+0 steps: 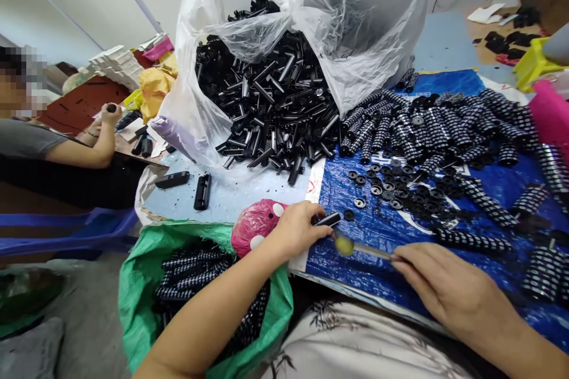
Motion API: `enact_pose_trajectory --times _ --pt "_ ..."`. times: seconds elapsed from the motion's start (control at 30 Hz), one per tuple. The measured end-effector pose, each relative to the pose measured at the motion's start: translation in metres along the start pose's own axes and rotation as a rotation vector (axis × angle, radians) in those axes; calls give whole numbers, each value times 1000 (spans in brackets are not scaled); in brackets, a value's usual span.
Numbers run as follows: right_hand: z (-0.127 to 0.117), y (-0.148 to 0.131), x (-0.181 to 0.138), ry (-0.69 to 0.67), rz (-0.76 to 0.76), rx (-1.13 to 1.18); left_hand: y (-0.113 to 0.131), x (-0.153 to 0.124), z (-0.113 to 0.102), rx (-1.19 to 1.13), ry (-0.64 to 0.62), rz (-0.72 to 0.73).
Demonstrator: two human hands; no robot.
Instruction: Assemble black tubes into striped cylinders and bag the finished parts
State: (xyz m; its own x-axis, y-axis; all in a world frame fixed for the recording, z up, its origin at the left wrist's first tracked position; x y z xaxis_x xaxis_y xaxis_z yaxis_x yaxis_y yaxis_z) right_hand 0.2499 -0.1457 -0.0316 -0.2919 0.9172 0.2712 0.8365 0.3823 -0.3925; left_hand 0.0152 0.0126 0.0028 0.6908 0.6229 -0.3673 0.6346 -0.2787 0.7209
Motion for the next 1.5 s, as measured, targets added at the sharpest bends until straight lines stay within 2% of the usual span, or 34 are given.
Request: enact_pose_trajectory --times 0.1,0.13,0.3,0.5,0.67,0.73,0.83,0.9,0.93,1.0,1.07,1.13,1.17,1.23,1.27,1.3,1.37,1.43,1.5 --pt "-6 -3 16 174 59 0 -2 5 -3 -35 -111 -65" --pt "-6 -3 21 191 65 -25 -2 6 -3 -57 -127 -81" --pt "-3 -5 33 11 39 -149 -5 12 -3 -74 -147 -81" --pt "-13 -27 37 153 -128 51 -6 21 -12 -30 -239 -85" --pt "11 -32 35 -72 -212 -78 -6 31 -8 16 -269 -121" --pt "15 -29 31 -109 -221 -70 -2 30 -8 69 -263 -120" --pt "9 -18 21 -104 -222 10 6 11 -26 121 -302 -86" --pt "3 -9 13 -80 -195 28 8 -16 -50 65 -444 -32" --pt "1 -4 9 -67 -176 21 7 -32 -63 -23 -572 -13" --pt "0 5 2 -58 -145 -4 2 -60 -89 -232 -675 -51" --pt "2 11 -1 -73 -120 -15 -5 -73 -105 -398 -615 -96" --pt "3 13 -1 -99 -102 -2 -10 -65 -109 -428 -356 -98" --pt "3 13 0 -115 -97 10 -12 -54 -106 -363 -177 -93" --pt "0 14 5 -137 -106 31 -12 -23 -97 -83 161 -104" --pt "-3 16 9 -141 -113 34 -11 -5 -91 103 253 -131" --pt "-5 18 13 -141 -114 28 -10 12 -85 283 292 -170" --pt "-12 27 27 -118 -83 3 -8 41 -75 546 262 -256" --pt "-18 41 47 -77 22 -41 -8 60 -70 644 209 -313" --pt "-24 60 73 -62 191 -110 -11 67 -70 649 194 -331"
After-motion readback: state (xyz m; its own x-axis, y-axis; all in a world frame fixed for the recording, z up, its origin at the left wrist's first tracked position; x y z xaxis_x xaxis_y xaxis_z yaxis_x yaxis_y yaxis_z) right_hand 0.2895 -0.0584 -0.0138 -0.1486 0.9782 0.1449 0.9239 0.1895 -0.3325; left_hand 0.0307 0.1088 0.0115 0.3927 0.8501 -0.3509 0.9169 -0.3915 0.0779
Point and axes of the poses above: each hand's wrist, its own x-axis towards the middle knuckle, its own z-axis out of the palm, y = z × x, the point moved 1 cm from there along x, towards the middle knuckle, and after that the axes turned 13 degrees about -y, right-handed, at the moved point
